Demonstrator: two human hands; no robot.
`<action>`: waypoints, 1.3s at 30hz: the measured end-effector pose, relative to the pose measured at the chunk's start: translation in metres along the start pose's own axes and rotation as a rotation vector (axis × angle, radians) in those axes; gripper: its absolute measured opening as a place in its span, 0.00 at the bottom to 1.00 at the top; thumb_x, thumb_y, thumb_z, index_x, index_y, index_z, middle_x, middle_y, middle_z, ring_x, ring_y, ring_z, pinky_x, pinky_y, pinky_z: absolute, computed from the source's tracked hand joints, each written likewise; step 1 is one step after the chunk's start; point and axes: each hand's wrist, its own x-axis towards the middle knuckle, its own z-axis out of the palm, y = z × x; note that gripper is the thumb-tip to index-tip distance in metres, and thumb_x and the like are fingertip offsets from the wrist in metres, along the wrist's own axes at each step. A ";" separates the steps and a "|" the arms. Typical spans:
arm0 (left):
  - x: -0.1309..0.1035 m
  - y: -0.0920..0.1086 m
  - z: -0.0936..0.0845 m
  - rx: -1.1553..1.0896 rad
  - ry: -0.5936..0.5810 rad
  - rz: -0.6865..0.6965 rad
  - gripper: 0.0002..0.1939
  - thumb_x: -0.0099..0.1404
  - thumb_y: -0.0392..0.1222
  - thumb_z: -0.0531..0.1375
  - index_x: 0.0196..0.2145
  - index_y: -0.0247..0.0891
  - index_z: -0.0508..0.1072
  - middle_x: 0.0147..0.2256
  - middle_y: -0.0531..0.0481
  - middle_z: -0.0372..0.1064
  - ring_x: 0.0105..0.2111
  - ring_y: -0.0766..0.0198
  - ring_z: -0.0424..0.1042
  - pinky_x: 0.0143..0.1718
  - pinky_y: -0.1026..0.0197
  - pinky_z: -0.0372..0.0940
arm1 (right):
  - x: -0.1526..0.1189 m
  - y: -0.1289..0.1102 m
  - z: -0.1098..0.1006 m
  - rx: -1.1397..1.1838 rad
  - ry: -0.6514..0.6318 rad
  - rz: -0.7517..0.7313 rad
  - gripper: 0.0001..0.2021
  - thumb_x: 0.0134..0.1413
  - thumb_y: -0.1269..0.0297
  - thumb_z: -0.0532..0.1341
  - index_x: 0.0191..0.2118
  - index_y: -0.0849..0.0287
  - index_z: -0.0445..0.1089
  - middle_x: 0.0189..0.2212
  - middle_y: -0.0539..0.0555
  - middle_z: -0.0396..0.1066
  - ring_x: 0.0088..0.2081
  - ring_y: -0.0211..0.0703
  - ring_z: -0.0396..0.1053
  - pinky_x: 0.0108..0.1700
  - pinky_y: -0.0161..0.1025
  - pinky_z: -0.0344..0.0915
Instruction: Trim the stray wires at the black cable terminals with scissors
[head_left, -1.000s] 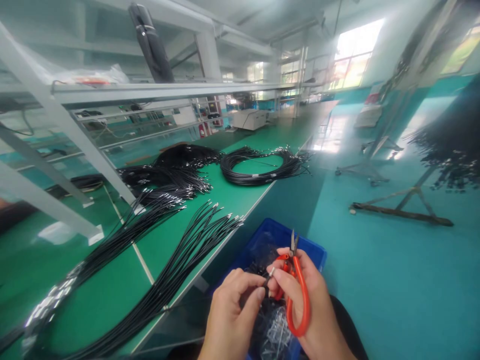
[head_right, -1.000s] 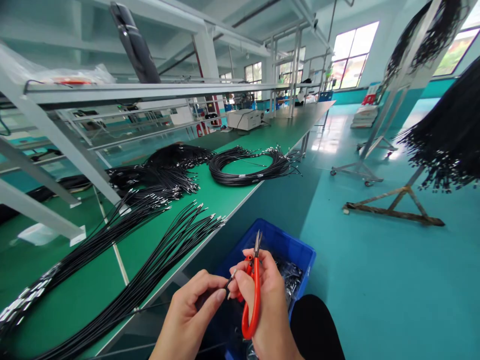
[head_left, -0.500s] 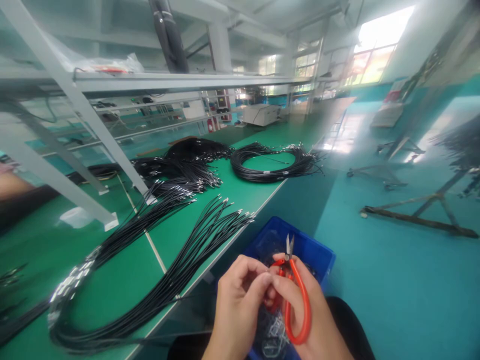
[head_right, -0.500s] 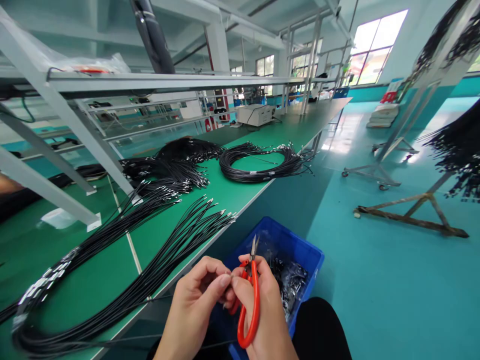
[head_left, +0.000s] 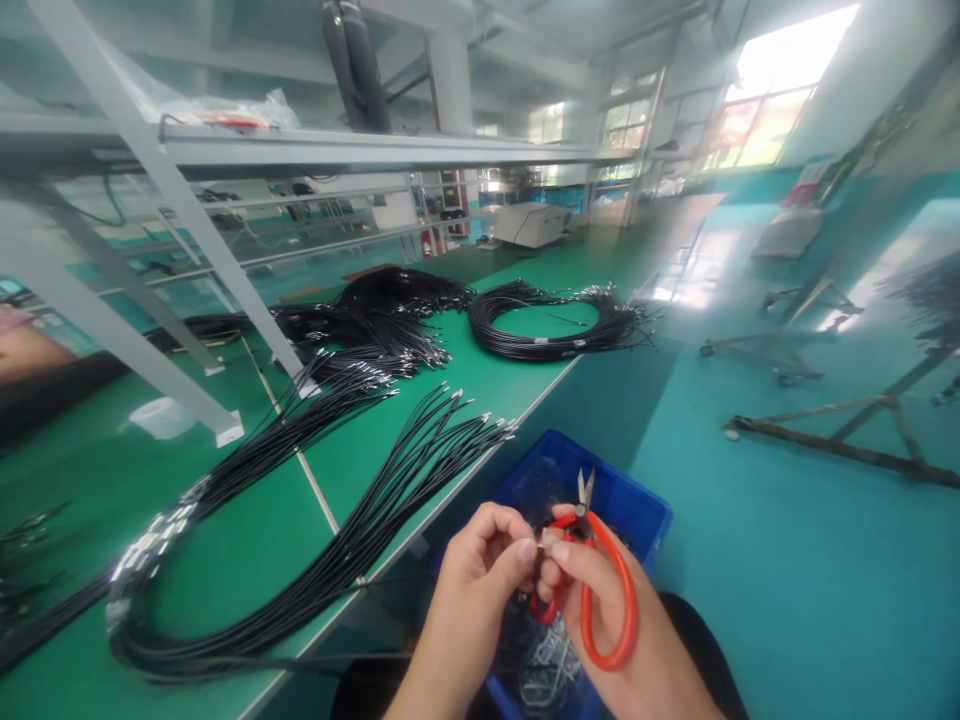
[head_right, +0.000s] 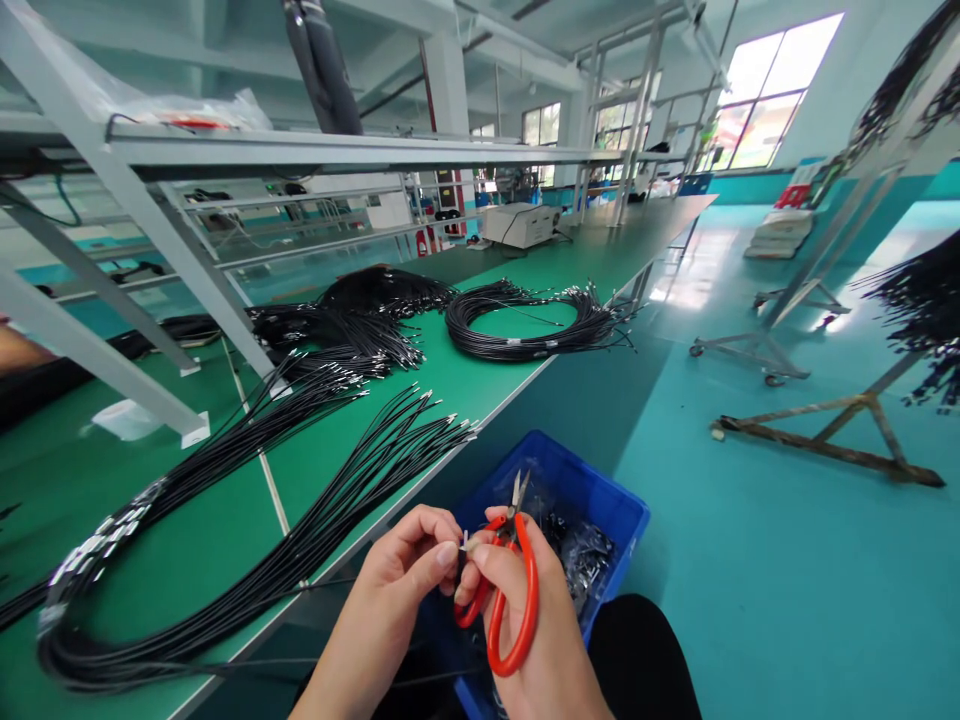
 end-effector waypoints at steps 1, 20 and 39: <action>0.000 0.000 -0.002 0.131 0.048 0.045 0.02 0.63 0.37 0.56 0.32 0.38 0.67 0.27 0.53 0.65 0.25 0.68 0.66 0.27 0.67 0.63 | 0.000 0.000 0.000 0.001 0.011 0.001 0.12 0.51 0.73 0.61 0.41 0.58 0.60 0.25 0.50 0.70 0.25 0.37 0.65 0.27 0.33 0.62; -0.011 0.001 -0.005 0.320 0.055 0.023 0.07 0.61 0.39 0.57 0.27 0.35 0.71 0.24 0.52 0.67 0.26 0.66 0.64 0.29 0.68 0.59 | 0.005 0.000 0.010 -0.214 0.056 -0.106 0.14 0.49 0.68 0.63 0.41 0.59 0.60 0.23 0.46 0.68 0.21 0.33 0.61 0.25 0.31 0.59; -0.006 -0.002 -0.010 0.095 -0.039 -0.136 0.12 0.58 0.46 0.60 0.25 0.34 0.67 0.22 0.55 0.59 0.22 0.70 0.55 0.24 0.67 0.53 | 0.010 0.008 -0.012 -1.021 0.041 -0.753 0.15 0.49 0.71 0.60 0.43 0.49 0.64 0.36 0.48 0.74 0.36 0.39 0.73 0.35 0.30 0.69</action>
